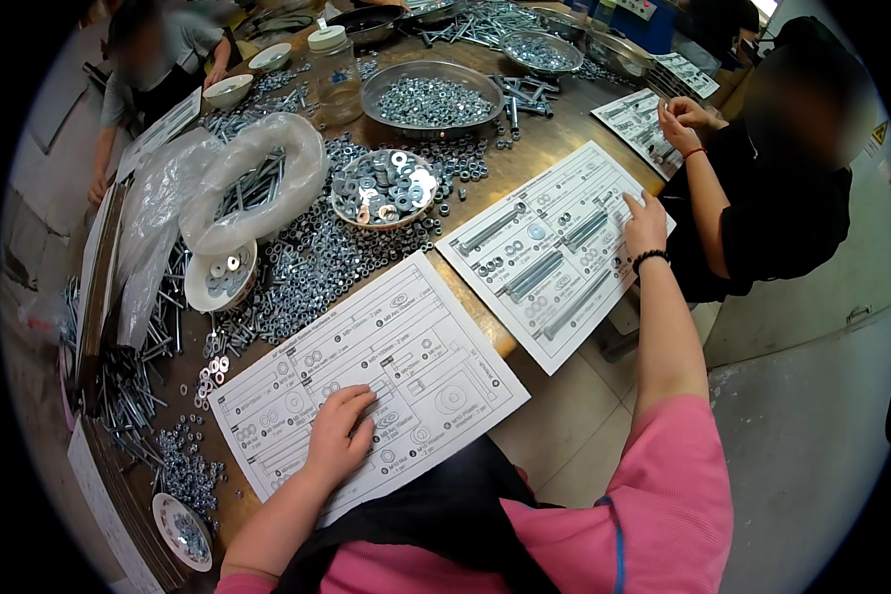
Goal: The person sorts metal fasteners, including bolts, nuts, and washers, from a large pile on a table. They place the items onto a printed instruction sheet according to the layout shown, organizing them into specific groups.
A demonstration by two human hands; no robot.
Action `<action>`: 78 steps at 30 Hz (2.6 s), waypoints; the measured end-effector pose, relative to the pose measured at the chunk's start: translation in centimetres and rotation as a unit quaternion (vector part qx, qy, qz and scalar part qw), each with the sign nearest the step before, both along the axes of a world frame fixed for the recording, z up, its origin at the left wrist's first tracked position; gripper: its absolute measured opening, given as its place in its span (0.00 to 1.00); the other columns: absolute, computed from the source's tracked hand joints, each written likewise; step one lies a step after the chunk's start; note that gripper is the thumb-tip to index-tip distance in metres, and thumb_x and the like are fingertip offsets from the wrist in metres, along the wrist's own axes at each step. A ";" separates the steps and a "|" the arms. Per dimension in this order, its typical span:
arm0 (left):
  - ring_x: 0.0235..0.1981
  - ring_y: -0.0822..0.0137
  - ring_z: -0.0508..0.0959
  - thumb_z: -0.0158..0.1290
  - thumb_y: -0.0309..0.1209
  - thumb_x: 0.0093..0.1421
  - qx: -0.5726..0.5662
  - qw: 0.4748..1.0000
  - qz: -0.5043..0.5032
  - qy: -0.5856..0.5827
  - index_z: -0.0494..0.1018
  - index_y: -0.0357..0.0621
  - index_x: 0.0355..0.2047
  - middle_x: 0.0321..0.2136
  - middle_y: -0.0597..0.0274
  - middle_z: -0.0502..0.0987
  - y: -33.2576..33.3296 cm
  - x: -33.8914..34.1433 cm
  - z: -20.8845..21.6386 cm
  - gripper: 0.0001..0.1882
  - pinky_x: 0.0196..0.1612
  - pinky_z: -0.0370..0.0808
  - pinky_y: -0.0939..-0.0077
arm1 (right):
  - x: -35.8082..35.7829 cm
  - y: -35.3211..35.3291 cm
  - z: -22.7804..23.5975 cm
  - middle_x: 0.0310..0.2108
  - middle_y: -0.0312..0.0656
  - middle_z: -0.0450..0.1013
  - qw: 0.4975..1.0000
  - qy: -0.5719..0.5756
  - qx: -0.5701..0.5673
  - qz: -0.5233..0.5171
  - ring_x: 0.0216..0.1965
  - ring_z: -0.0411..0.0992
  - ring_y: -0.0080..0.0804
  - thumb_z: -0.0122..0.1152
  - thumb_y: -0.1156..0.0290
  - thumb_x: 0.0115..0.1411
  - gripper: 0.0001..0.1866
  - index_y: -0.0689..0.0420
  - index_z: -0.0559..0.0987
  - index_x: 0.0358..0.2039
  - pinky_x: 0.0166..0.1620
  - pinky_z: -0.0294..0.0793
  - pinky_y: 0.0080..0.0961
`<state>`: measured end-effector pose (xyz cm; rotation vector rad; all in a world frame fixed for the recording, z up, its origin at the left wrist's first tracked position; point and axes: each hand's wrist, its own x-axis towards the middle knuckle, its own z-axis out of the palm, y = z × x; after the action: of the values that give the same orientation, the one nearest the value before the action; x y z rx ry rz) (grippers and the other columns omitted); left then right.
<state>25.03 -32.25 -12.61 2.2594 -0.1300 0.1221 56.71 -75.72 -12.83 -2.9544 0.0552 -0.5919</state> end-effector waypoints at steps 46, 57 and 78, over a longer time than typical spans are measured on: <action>0.41 0.54 0.73 0.49 0.20 0.49 -0.013 0.989 0.147 -0.013 0.72 0.37 0.40 0.39 0.51 0.73 4.8 -4.7 1.4 0.16 0.46 0.69 0.68 | 8.3 20.4 -1.9 0.35 0.45 0.72 0.946 0.145 0.043 0.288 0.41 0.69 0.44 0.63 0.68 0.48 0.11 0.51 0.77 0.34 0.44 0.69 0.36; 0.43 0.52 0.72 0.50 0.20 0.47 0.122 0.955 0.259 -0.079 0.72 0.38 0.40 0.41 0.52 0.73 9.1 -10.3 0.8 0.16 0.47 0.68 0.65 | 0.7 25.4 2.3 0.30 0.40 0.71 0.886 -0.053 0.338 0.314 0.30 0.70 0.32 0.60 0.71 0.53 0.11 0.56 0.76 0.38 0.33 0.70 0.26; 0.44 0.53 0.72 0.49 0.20 0.47 0.025 0.957 0.253 -0.137 0.72 0.38 0.41 0.42 0.53 0.73 10.4 -12.4 -1.7 0.17 0.48 0.67 0.65 | -20.6 34.9 3.1 0.29 0.41 0.71 0.765 0.265 0.113 0.575 0.33 0.71 0.41 0.62 0.67 0.48 0.13 0.53 0.76 0.36 0.35 0.70 0.34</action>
<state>12.59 -21.82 -14.35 2.2689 0.3067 0.7113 36.07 -40.87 -9.70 -2.1701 -1.3759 0.4006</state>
